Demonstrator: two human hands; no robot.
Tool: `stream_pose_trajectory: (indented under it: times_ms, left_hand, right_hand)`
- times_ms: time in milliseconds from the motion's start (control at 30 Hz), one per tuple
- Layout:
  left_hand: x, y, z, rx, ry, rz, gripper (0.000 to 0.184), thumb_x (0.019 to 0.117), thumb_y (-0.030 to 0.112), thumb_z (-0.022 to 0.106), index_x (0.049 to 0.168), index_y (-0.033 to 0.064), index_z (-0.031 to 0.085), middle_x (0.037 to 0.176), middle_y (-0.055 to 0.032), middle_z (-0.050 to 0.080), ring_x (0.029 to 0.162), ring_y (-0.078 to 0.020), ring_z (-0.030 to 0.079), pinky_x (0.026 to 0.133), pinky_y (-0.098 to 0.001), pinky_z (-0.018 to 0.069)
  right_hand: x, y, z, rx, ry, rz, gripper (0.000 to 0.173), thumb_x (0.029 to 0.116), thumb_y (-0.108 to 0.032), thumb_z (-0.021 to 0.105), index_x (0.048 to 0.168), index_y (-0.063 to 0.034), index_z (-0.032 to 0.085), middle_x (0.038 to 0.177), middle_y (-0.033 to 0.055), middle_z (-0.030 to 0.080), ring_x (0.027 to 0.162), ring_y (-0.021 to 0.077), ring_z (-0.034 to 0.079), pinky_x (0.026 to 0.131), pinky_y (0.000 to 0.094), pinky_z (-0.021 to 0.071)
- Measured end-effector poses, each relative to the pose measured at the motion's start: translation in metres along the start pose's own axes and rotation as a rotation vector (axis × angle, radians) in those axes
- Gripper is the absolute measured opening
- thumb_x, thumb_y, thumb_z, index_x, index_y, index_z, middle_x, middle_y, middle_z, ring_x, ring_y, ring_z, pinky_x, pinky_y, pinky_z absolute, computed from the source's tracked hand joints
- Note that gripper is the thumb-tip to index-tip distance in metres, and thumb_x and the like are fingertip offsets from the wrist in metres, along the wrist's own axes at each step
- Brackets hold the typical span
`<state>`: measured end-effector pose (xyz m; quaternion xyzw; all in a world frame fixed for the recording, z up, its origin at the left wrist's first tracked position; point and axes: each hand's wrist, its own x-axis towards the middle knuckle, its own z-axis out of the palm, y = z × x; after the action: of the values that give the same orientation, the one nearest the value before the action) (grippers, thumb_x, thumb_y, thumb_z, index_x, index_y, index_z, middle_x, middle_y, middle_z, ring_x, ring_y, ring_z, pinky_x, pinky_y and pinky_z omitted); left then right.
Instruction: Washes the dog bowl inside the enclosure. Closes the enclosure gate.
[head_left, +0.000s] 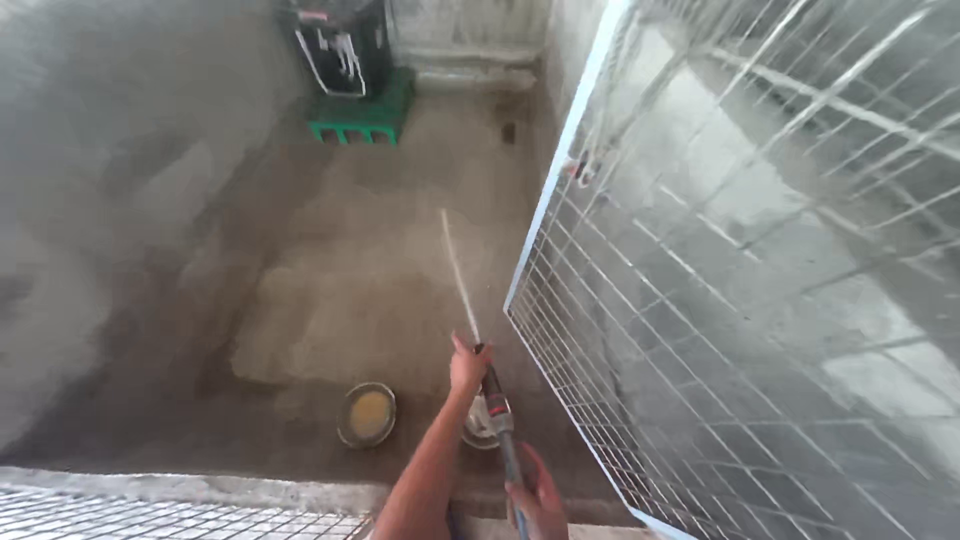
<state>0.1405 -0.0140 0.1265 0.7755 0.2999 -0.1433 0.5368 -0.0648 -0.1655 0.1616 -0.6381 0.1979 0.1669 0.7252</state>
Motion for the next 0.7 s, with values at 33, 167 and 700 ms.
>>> stream_pose_trajectory:
  times_ms: [33, 167, 700]
  left_hand:
    - [-0.002, 0.0, -0.002, 0.018, 0.017, -0.022, 0.093, 0.0923, 0.041, 0.076, 0.159, 0.0041, 0.022, 0.126, -0.0299, 0.063, 0.109, -0.0422, 0.068, 0.094, -0.0582, 0.0551]
    - [-0.003, 0.003, 0.003, 0.012, -0.05, -0.035, 0.062, 0.0932, 0.044, 0.074, 0.135, 0.0011, 0.058, 0.113, -0.0246, 0.069, 0.096, -0.0356, 0.071, 0.087, -0.0521, 0.0579]
    - [-0.04, 0.01, 0.03, 0.068, -0.212, -0.174, 0.048, 0.1037, 0.043, 0.054, 0.122, 0.0002, 0.066, 0.12, -0.0237, 0.065, 0.11, -0.0366, 0.063, 0.094, -0.0571, 0.0496]
  right_hand:
    - [0.003, -0.001, -0.002, 0.009, 0.009, -0.011, 0.066, 0.0924, 0.002, 0.062, 0.153, 0.0025, 0.036, 0.088, 0.0115, 0.065, 0.058, 0.012, 0.061, 0.055, 0.0295, 0.0553]
    - [0.01, -0.006, -0.007, 0.015, 0.032, -0.049, 0.065, 0.0924, 0.001, 0.062, 0.153, 0.0021, 0.037, 0.085, 0.0114, 0.064, 0.055, 0.0119, 0.058, 0.052, 0.0292, 0.0539]
    - [0.048, -0.04, -0.003, -0.242, -0.12, 0.27, 0.063, 0.1005, -0.012, 0.064, 0.157, -0.0135, 0.035, 0.086, 0.0135, 0.058, 0.058, 0.018, 0.052, 0.051, 0.0349, 0.0465]
